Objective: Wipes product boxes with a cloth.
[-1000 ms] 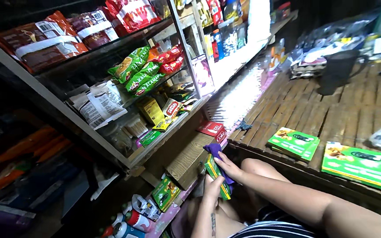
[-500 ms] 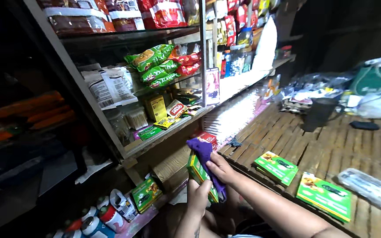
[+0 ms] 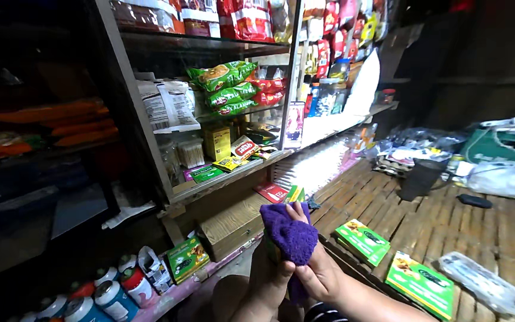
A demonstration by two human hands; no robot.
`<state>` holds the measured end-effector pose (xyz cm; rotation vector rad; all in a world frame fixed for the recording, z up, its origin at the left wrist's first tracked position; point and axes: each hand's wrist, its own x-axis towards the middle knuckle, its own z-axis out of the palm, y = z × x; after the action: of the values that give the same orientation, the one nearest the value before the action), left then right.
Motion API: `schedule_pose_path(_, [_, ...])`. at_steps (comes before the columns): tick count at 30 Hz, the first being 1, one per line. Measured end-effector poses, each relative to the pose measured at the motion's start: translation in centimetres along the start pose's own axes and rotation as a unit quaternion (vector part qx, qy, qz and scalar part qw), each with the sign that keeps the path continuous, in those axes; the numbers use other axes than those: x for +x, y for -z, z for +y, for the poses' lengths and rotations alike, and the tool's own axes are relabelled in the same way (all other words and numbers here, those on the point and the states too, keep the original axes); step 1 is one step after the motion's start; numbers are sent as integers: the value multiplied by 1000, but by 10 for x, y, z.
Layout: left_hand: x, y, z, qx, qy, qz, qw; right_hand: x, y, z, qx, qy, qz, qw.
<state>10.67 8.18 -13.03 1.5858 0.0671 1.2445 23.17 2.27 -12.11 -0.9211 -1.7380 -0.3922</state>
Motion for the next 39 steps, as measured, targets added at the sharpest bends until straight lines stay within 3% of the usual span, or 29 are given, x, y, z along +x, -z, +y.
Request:
schedule_pose_path(9, [-1,-3,2,49,86,-52,994,0,9,8,-75,18,30,997])
schedule_pose_path(13, [-3,-4,-9,55,69,-56,995,-1,13,22,-60,27,39,997])
schedule_pose_path(20, [-3,-7,-2,89,139,-45,985,-4,17,42,-50,-19,87,995])
schedule_pose_path(32, [0,-4,2,60,73,-7,995,-18,9,62,21,-151,166,974])
schedule_pose_path(35, [2,-5,12,38,91,12,995,-21,3,58,39,-164,171,971])
schedule_pose_path(39, [2,-3,3,8,40,34,999,-25,-2,57,70,-150,158,973])
